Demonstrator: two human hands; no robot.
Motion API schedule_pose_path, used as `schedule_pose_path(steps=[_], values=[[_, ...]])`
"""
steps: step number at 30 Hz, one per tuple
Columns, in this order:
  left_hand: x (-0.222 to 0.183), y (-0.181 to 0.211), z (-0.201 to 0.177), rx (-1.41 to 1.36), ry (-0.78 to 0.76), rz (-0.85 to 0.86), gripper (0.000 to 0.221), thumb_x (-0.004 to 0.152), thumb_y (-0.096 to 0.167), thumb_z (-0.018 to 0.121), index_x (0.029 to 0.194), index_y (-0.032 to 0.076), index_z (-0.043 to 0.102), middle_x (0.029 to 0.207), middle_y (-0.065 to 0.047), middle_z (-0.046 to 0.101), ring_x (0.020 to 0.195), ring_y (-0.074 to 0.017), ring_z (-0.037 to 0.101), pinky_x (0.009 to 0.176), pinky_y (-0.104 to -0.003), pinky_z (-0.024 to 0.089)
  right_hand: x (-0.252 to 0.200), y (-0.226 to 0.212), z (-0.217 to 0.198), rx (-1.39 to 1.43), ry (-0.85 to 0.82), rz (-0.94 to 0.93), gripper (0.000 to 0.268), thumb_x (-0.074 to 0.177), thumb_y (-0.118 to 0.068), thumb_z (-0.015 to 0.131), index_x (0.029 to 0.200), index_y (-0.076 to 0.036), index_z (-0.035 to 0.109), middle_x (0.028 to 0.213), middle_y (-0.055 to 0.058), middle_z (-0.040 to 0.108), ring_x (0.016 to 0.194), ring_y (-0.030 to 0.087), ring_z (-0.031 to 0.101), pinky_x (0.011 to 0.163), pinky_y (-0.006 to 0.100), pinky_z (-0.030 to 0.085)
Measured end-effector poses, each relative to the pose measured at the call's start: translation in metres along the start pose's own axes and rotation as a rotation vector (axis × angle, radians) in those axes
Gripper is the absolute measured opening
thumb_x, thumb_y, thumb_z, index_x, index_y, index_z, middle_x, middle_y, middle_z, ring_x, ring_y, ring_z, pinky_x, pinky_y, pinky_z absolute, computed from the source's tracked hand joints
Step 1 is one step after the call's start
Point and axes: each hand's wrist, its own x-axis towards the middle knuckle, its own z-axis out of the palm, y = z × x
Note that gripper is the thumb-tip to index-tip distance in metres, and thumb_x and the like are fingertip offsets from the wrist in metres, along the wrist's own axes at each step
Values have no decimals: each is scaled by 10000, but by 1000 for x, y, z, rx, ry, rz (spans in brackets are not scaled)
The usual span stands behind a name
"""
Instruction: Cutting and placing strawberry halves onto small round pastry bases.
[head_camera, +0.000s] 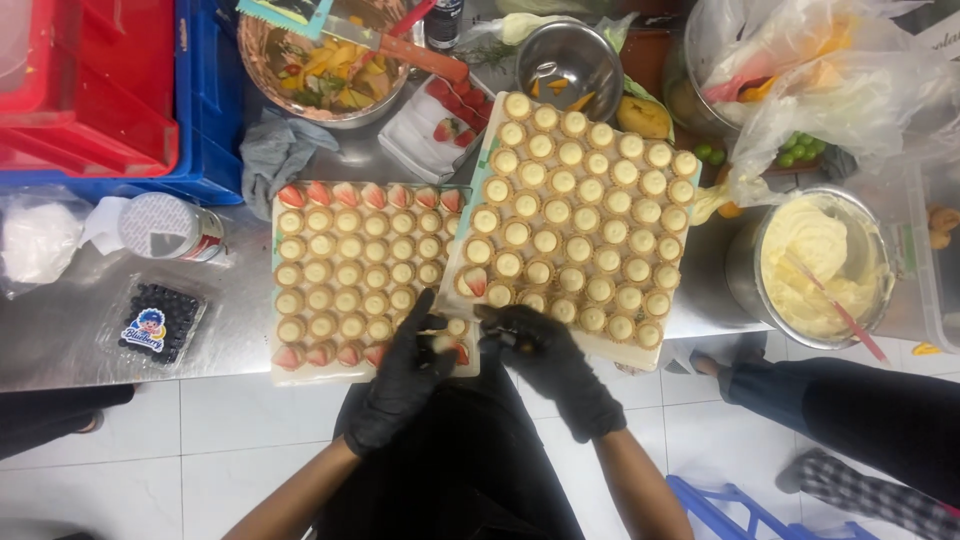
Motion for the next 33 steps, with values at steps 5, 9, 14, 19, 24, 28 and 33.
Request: schedule_pose_path(steps=[5, 9, 14, 19, 24, 28, 33], values=[[7, 16, 10, -24, -181, 117, 839, 806, 40, 815, 1499, 103, 347, 1321, -12, 550, 1002, -125, 651, 821, -264, 587, 10, 60, 4, -22, -123, -40, 407, 809, -134, 838, 1192, -83, 710, 1080, 23, 757, 1006, 115, 681, 902, 283, 569], [33, 29, 7, 151, -265, 466, 723, 761, 40, 878, 1396, 82, 535, 1339, -131, 618, 1205, -237, 616, 972, -342, 536, 20, 38, -20, 86, -108, -16, 307, 854, -136, 820, 1145, -54, 761, 1052, 49, 769, 963, 128, 682, 869, 302, 564], [84, 32, 7, 378, 7, 620, 481, 878, 148, 838, 1324, 108, 662, 1204, -125, 620, 1126, -292, 634, 958, -390, 558, 47, 27, -25, -173, 118, -21, 307, 879, -220, 785, 1152, -81, 766, 1003, 62, 780, 891, 119, 706, 794, 300, 571], [109, 22, 10, 568, 169, 616, 355, 821, 223, 839, 1146, 92, 777, 1100, -138, 639, 1023, -331, 613, 869, -435, 521, 59, 29, -11, -296, 169, -6, 336, 866, -291, 778, 1144, -102, 766, 949, 78, 794, 827, 159, 729, 744, 311, 569], [111, 19, 11, 485, 128, 468, 238, 806, 230, 827, 953, 49, 780, 1081, -135, 652, 1003, -290, 636, 852, -398, 536, 61, 28, -11, -529, 215, -191, 278, 888, -306, 757, 1053, -82, 757, 909, 98, 717, 803, 261, 718, 707, 371, 550], [109, 17, 8, 466, 105, 418, 226, 827, 231, 815, 951, 46, 779, 1073, -127, 654, 999, -282, 646, 876, -394, 537, 58, 28, -8, -547, 221, -172, 271, 894, -309, 750, 1040, -81, 745, 898, 94, 690, 791, 268, 706, 701, 387, 544], [111, 30, 1, 422, 108, 486, 251, 816, 208, 822, 982, 26, 772, 1093, -148, 634, 1022, -300, 609, 885, -397, 514, 42, 24, -4, -666, 368, -292, 338, 900, -319, 755, 1118, -69, 693, 958, 89, 685, 837, 272, 693, 700, 390, 541]])
